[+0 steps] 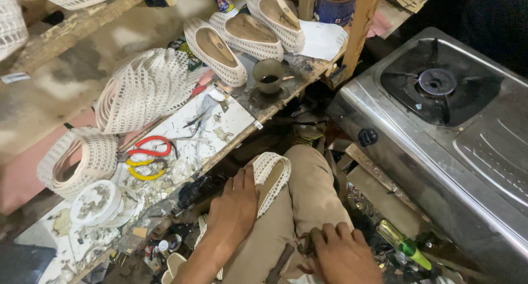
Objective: The person attaches a white mesh upper to a shoe sole using a hammer and a small metal tool. They repeatedly tap the mesh into place along the sole's edge, adjusting the shoe and tool as needed.
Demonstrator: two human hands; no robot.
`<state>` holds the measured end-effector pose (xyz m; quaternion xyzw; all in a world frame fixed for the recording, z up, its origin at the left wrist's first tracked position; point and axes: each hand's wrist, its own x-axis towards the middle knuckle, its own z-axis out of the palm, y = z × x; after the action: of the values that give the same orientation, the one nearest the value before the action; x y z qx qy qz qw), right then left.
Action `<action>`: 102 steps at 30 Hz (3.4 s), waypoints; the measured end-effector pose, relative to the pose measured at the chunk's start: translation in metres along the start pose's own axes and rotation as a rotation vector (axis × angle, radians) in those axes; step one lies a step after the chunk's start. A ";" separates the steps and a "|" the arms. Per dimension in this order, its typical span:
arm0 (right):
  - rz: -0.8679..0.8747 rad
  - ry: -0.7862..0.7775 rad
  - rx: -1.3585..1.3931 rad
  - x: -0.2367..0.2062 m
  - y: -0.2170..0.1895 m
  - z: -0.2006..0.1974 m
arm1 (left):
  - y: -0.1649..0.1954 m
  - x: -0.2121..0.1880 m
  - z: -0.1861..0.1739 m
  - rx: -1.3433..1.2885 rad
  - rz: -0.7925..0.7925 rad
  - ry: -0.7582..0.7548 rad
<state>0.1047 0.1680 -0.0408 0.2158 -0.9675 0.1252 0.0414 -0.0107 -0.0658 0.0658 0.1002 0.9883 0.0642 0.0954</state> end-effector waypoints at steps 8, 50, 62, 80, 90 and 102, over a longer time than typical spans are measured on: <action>-0.280 0.400 -0.114 -0.058 -0.041 0.080 | 0.022 -0.012 -0.018 -0.168 0.072 -0.093; 0.316 -0.022 0.949 0.036 -0.065 -0.022 | -0.046 -0.088 0.009 -1.475 -0.179 -0.273; 0.260 0.157 1.043 0.034 -0.059 -0.038 | -0.025 -0.110 0.044 -0.726 -0.008 0.161; 0.242 0.050 0.957 0.027 -0.067 -0.065 | -0.022 -0.047 -0.008 -1.179 -0.303 -0.239; -0.110 -0.296 0.733 0.022 -0.064 -0.024 | 0.004 0.025 -0.017 -0.672 -0.113 -0.124; 0.219 -0.100 0.047 -0.028 0.000 -0.013 | 0.003 -0.031 -0.026 -1.072 -0.054 0.665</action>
<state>0.1304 0.1826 -0.0319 0.1156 -0.9829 0.1408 -0.0261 0.0141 -0.0720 0.0974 -0.0117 0.7977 0.5759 -0.1783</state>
